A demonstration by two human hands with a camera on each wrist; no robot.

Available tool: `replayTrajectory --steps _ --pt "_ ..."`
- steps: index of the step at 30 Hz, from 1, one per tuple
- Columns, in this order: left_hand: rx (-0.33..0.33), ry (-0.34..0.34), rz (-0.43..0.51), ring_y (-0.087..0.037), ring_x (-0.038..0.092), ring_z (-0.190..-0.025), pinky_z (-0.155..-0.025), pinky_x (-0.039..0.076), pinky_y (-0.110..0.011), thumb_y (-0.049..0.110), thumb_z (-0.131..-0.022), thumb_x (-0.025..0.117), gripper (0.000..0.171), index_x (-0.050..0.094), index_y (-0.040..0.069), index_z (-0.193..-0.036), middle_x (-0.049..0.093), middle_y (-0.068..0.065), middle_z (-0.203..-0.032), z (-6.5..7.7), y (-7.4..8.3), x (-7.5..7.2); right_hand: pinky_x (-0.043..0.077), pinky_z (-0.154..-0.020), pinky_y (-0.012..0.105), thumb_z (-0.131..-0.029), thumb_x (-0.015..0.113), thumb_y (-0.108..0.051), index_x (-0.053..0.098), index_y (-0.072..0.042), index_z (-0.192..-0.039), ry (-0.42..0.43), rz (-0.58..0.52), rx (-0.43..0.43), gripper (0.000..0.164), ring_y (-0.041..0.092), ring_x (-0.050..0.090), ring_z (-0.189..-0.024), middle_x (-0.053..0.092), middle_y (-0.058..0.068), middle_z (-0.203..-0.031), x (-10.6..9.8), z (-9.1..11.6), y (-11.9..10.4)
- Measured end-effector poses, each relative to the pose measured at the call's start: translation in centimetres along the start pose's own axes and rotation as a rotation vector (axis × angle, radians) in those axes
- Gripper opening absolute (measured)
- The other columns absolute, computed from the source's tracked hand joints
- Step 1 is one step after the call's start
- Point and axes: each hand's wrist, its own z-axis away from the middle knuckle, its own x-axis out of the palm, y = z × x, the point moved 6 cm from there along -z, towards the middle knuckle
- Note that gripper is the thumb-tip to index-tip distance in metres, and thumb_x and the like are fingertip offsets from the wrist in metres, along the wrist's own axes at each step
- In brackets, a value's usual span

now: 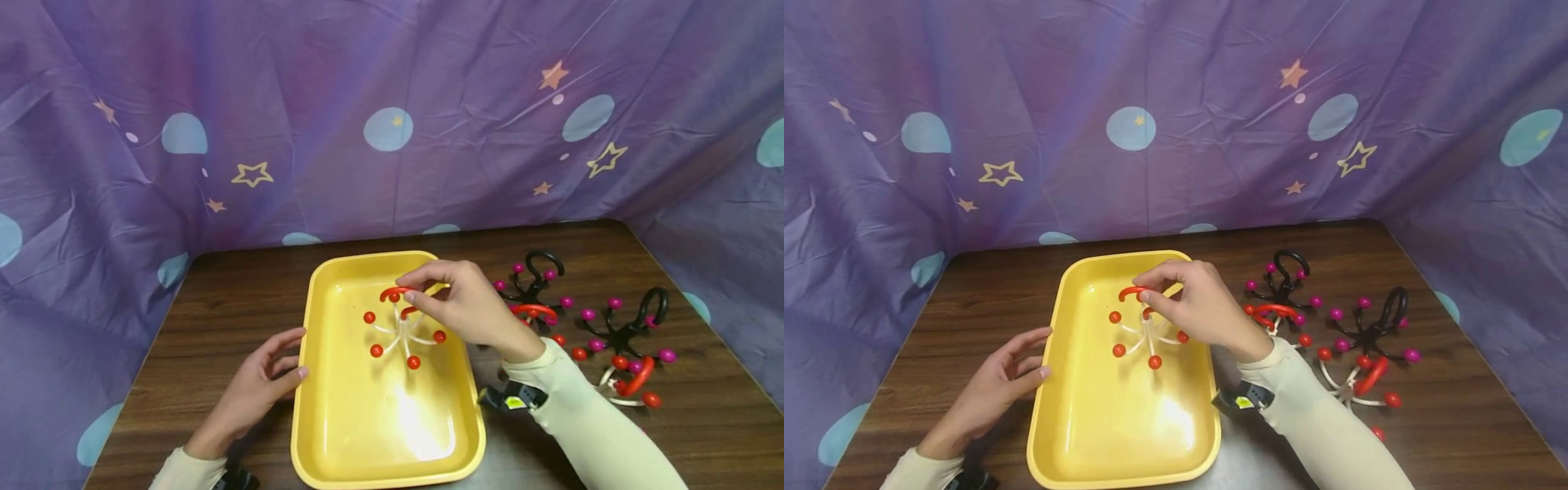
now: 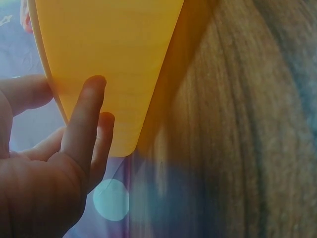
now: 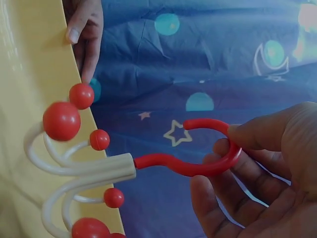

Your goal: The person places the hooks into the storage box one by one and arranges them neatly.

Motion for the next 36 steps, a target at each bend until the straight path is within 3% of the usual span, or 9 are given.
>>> replayTrajectory --steps 10,21,36 --pt "0.006 -0.010 -0.001 -0.031 0.066 -0.126 -0.087 0.066 -0.043 0.005 -0.101 0.069 0.065 0.039 0.006 -0.159 0.047 -0.027 -0.157 -0.1 -0.3 0.1 0.060 -0.075 0.033 -0.096 0.077 -0.013 0.083 -0.016 -0.108 -0.005 0.055 -0.003 0.014 0.012 0.072 -0.091 0.081 -0.004 -0.099 1.9 -4.5 1.5" --pt "0.012 -0.007 -0.003 -0.026 0.067 -0.122 -0.085 0.066 -0.042 0.006 -0.101 0.069 0.065 0.040 0.006 -0.159 0.044 -0.025 -0.157 0.0 -0.1 -0.1 0.059 -0.083 0.031 -0.096 0.077 -0.015 0.083 -0.015 -0.110 -0.037 0.057 0.049 0.015 0.013 0.073 -0.090 0.081 -0.002 -0.102 4.5 -8.1 3.5" --pt "-0.001 -0.003 -0.002 -0.035 0.064 -0.128 -0.085 0.066 -0.043 0.006 -0.101 0.070 0.066 0.040 0.008 -0.159 0.043 -0.024 -0.160 -0.1 -0.3 -0.2 0.057 -0.076 0.026 -0.095 0.079 -0.013 0.083 -0.014 -0.109 -0.047 0.015 0.099 0.014 0.013 0.073 -0.087 0.081 -0.001 -0.099 6.9 -9.7 4.3"
